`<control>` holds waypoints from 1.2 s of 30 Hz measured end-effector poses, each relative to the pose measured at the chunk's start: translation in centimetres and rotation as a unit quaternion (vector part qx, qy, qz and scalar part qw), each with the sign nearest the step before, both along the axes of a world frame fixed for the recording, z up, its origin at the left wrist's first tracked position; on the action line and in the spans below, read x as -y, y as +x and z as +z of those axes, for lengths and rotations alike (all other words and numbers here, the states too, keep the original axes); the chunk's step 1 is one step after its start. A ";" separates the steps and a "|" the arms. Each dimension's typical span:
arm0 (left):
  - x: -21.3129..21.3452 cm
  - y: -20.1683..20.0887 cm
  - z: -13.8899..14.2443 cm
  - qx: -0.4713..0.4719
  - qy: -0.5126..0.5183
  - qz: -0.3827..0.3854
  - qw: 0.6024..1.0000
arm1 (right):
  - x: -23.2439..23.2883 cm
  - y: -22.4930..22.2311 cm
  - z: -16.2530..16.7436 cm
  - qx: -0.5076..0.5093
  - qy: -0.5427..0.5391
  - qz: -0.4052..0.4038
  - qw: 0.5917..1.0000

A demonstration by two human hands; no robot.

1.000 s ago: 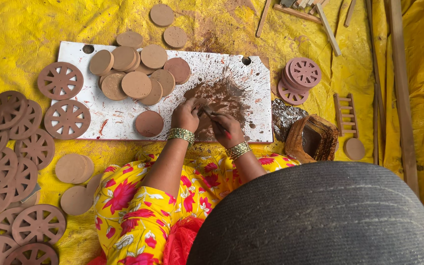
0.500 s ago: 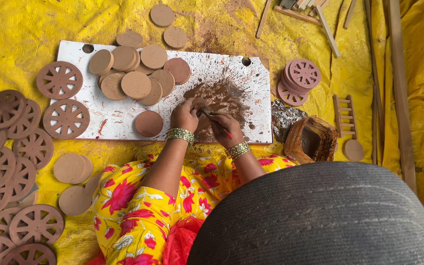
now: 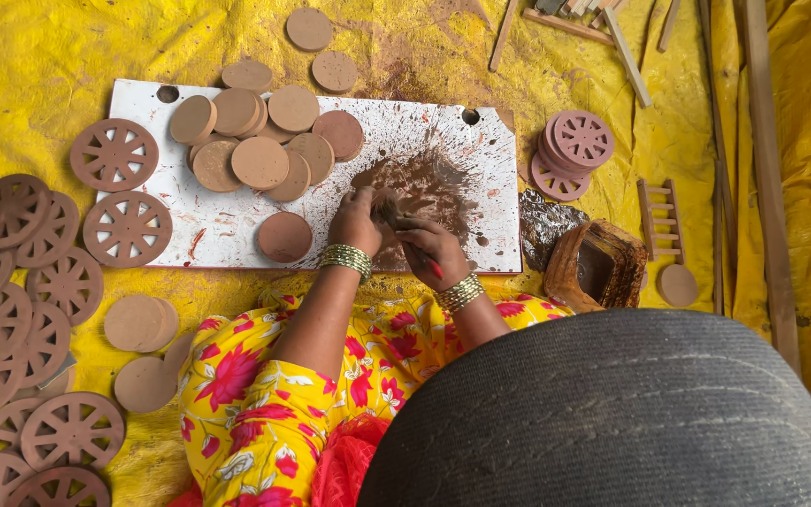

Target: The person sits on the floor and applies wet clay slip onto terracotta wheel-shaped craft pieces, spreading the brown mixture over each piece with a small handheld tool. They work one piece at a time on a white board, setting treated pieces aside among stacks of finished and untreated pieces.

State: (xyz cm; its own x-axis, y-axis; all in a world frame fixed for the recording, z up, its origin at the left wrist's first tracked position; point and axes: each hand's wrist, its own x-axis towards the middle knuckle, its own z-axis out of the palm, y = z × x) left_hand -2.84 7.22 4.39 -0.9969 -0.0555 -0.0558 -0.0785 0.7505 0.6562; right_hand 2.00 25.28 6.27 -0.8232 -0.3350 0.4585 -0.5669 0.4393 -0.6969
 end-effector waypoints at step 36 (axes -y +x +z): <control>-0.3 -0.7 -5.0 -0.040 0.010 0.003 0.999 | 1.0 -0.6 -2.2 0.012 0.002 -0.074 0.997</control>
State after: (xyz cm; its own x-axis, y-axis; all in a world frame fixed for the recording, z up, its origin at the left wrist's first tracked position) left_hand -3.50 7.49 -0.63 -0.9979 -0.0613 0.0221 -0.0303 0.7361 0.6761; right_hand 1.41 24.32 4.02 -0.8743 -0.2099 0.4377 -0.4790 0.5194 -0.7076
